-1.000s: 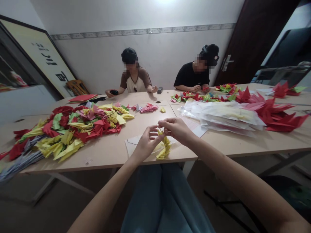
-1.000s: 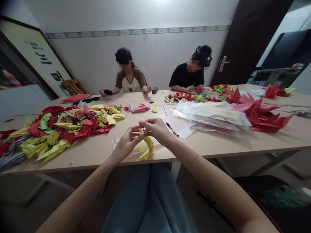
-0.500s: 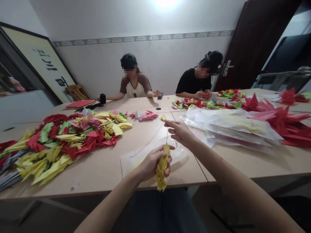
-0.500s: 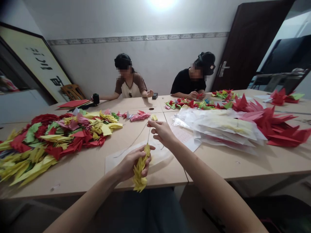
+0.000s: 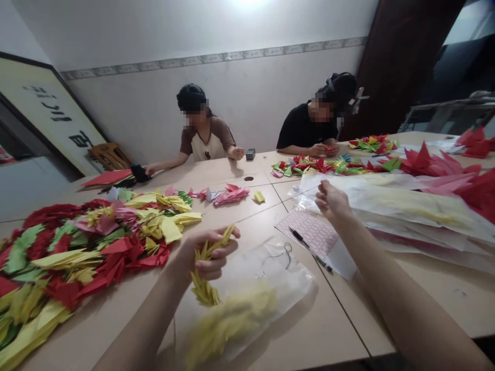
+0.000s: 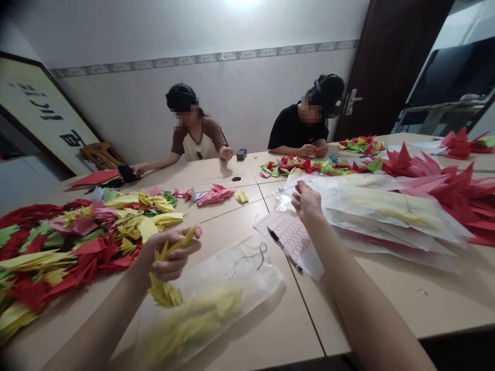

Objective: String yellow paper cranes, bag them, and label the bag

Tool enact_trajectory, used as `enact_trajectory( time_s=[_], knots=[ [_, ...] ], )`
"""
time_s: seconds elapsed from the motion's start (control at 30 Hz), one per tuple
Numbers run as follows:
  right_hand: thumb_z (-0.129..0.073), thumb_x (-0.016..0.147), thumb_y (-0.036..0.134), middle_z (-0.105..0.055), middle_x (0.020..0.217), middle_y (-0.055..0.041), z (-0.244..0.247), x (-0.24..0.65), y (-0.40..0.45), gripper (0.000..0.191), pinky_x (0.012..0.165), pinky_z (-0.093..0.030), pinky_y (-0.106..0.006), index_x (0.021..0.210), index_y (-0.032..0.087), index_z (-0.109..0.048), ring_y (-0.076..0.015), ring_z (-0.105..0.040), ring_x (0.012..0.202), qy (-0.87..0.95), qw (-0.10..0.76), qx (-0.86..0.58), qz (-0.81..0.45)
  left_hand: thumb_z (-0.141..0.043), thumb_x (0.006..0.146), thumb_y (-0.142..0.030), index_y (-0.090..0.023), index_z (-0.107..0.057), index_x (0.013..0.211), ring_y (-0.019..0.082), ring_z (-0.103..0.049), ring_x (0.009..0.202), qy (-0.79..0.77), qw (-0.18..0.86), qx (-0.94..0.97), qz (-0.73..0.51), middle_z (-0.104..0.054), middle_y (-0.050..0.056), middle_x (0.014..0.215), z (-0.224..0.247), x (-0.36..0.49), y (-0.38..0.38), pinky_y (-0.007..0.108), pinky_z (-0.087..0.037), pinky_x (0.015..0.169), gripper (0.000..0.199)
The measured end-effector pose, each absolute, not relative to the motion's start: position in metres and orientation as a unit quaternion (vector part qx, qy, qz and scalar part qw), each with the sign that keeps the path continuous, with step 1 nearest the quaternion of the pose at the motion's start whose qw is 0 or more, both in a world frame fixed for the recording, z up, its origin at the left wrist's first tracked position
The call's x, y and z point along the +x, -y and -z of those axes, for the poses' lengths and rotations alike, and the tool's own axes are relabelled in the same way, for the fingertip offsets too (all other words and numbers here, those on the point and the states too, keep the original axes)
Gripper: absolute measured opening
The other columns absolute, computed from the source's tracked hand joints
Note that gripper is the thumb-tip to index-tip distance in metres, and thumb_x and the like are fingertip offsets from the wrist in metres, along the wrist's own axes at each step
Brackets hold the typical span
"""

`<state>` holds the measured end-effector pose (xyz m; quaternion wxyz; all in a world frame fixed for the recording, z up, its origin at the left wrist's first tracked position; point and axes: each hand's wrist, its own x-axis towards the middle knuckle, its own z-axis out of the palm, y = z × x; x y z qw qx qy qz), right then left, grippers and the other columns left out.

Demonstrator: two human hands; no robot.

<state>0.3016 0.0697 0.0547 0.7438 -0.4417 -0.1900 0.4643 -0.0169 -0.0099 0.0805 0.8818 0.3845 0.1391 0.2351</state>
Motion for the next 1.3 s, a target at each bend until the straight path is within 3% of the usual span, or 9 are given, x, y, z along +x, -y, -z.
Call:
enact_trajectory(
  time_s=[0.27,0.4,0.47,0.57,0.67,0.83,1.03,1.17,1.3],
  knots=[
    [-0.052,0.091,0.024,-0.036,0.06,0.0094,-0.049,0.32,-0.075,0.022,0.03,-0.016,-0.01,0.073,0.02,-0.04,0.0,-0.024,0.036,0.188,0.76,-0.488,-0.386,-0.045,0.081,-0.015,-0.014,-0.062,0.093,0.0,-0.015,0.024,-0.044,0.884,0.387,-0.26,-0.037,-0.006,0.053,-0.071,-0.067,0.009,0.013,-0.02,0.026,0.021],
    [-0.07,0.078,0.034,-0.043,0.06,0.0071,-0.039,0.291,-0.07,0.025,0.031,-0.018,-0.011,0.074,0.017,-0.052,-0.0006,-0.031,0.038,0.274,0.688,-0.5,-0.449,-0.042,0.082,-0.01,-0.011,-0.06,0.096,-0.003,-0.014,0.025,-0.108,0.863,0.327,-0.368,-0.04,-0.006,0.057,-0.073,-0.057,0.003,0.012,-0.026,0.028,0.023],
    [-0.078,0.068,0.038,-0.044,0.058,0.0062,-0.036,0.272,-0.063,0.033,0.032,-0.019,-0.012,0.07,0.015,-0.055,-0.0015,-0.034,0.041,0.322,0.641,-0.492,-0.494,-0.039,0.083,-0.009,-0.009,-0.059,0.095,-0.002,-0.022,0.028,-0.197,0.849,0.278,-0.405,-0.041,-0.004,0.057,-0.07,-0.042,-0.001,0.011,-0.029,0.03,0.023],
    [-0.084,0.056,0.043,-0.044,0.056,0.0053,-0.034,0.247,-0.049,0.042,0.033,-0.019,-0.012,0.061,0.014,-0.054,-0.003,-0.037,0.045,0.381,0.574,-0.475,-0.547,-0.032,0.087,-0.01,-0.008,-0.057,0.093,0.001,-0.033,0.03,-0.284,0.842,0.209,-0.408,-0.041,-0.003,0.058,-0.059,-0.022,-0.004,0.011,-0.029,0.031,0.025],
    [-0.083,0.057,0.045,-0.047,0.06,0.0036,-0.035,0.233,-0.037,0.043,0.034,-0.021,-0.012,0.06,0.013,-0.055,-0.0036,-0.039,0.05,0.424,0.516,-0.446,-0.595,-0.031,0.089,-0.011,-0.009,-0.054,0.091,0.001,-0.033,0.03,-0.307,0.85,0.193,-0.383,-0.038,-0.005,0.057,-0.049,-0.014,-0.004,0.011,-0.028,0.032,0.024],
    [-0.081,0.064,0.036,-0.043,0.066,0.0058,-0.041,0.221,-0.021,0.033,0.032,-0.018,-0.009,0.071,0.016,-0.056,-0.0032,-0.034,0.05,0.409,0.482,-0.324,-0.704,-0.034,0.088,-0.011,-0.01,-0.053,0.093,0.001,-0.032,0.031,-0.302,0.856,0.203,-0.368,-0.038,-0.005,0.057,-0.041,-0.015,-0.004,0.011,-0.027,0.033,0.02],
    [-0.071,0.076,0.042,-0.03,0.057,0.0085,-0.037,0.205,0.002,0.035,0.028,-0.02,-0.007,0.065,0.019,-0.046,-0.0048,-0.021,0.043,0.326,0.401,-0.077,-0.853,-0.034,0.089,-0.012,-0.01,-0.053,0.097,0.001,-0.03,0.032,-0.312,0.855,0.203,-0.361,-0.039,-0.005,0.058,-0.044,-0.015,-0.005,0.012,-0.027,0.033,0.021],
    [-0.069,0.077,0.044,-0.038,0.056,0.008,-0.023,0.193,0.006,0.039,0.026,-0.032,-0.008,0.062,0.02,-0.042,-0.0051,-0.029,0.041,0.306,0.316,0.164,-0.883,-0.033,0.09,-0.013,-0.009,-0.054,0.096,0.001,-0.029,0.032,-0.319,0.854,0.204,-0.356,-0.04,-0.004,0.058,-0.046,-0.013,-0.005,0.012,-0.028,0.032,0.022],
    [-0.069,0.078,0.041,-0.042,0.057,0.0076,-0.016,0.185,0.007,0.035,0.03,-0.038,-0.008,0.063,0.02,-0.045,-0.0045,-0.039,0.043,0.302,0.287,0.23,-0.879,-0.035,0.09,-0.013,-0.01,-0.055,0.096,0.001,-0.028,0.032,-0.306,0.862,0.21,-0.345,-0.042,-0.004,0.058,-0.042,-0.012,-0.004,0.012,-0.03,0.031,0.021]
  ],
)
